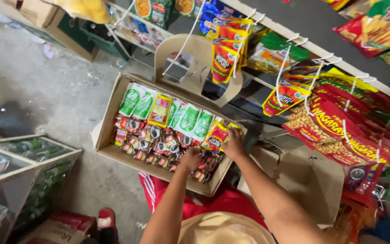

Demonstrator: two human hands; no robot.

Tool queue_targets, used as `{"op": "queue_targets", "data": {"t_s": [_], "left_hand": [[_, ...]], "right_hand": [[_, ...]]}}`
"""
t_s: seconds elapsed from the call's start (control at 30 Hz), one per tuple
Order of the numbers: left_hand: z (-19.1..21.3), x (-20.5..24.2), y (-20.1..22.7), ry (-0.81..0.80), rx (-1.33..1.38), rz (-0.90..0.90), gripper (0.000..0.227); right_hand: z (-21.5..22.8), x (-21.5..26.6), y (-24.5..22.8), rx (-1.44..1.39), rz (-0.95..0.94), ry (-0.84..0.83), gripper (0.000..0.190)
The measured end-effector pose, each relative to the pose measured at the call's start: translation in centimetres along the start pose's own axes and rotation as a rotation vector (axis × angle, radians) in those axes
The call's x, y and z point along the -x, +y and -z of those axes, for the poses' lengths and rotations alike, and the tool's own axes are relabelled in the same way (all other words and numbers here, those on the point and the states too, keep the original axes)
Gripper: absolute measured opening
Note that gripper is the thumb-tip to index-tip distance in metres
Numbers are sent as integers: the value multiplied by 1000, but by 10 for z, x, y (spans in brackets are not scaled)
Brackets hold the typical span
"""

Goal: The person repeatedly picks small packets of seasoning from a cardboard box on the floor and hangs them on hooks on a wire rack. They handle multiple packets of 'Patis' and 'Mortu Puti' brands, placing them in rows on the shelf.

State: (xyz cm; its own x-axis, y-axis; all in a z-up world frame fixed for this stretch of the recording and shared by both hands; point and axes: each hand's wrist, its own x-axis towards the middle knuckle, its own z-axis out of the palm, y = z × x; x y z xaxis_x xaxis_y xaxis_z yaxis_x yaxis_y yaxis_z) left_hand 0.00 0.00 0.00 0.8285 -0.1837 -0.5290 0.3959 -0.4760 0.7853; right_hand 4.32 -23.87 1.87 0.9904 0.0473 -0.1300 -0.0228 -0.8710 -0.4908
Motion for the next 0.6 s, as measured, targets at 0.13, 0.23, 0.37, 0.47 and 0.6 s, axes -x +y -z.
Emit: {"op": "queue_targets", "data": {"t_s": [0.13, 0.23, 0.37, 0.47, 0.6], "left_hand": [[16, 29, -21, -45, 509, 106, 17], [29, 34, -33, 29, 647, 199, 20], [52, 42, -37, 18, 519, 189, 26], [60, 41, -10, 19, 538, 139, 30], [71, 43, 68, 11, 431, 192, 33]], "right_hand": [[-2, -4, -8, 141, -94, 3, 60], [-4, -10, -6, 162, -33, 71, 41], [0, -4, -15, 27, -89, -108, 22], [23, 11, -37, -250, 37, 113, 18], [81, 50, -73, -654, -401, 51, 21]]}}
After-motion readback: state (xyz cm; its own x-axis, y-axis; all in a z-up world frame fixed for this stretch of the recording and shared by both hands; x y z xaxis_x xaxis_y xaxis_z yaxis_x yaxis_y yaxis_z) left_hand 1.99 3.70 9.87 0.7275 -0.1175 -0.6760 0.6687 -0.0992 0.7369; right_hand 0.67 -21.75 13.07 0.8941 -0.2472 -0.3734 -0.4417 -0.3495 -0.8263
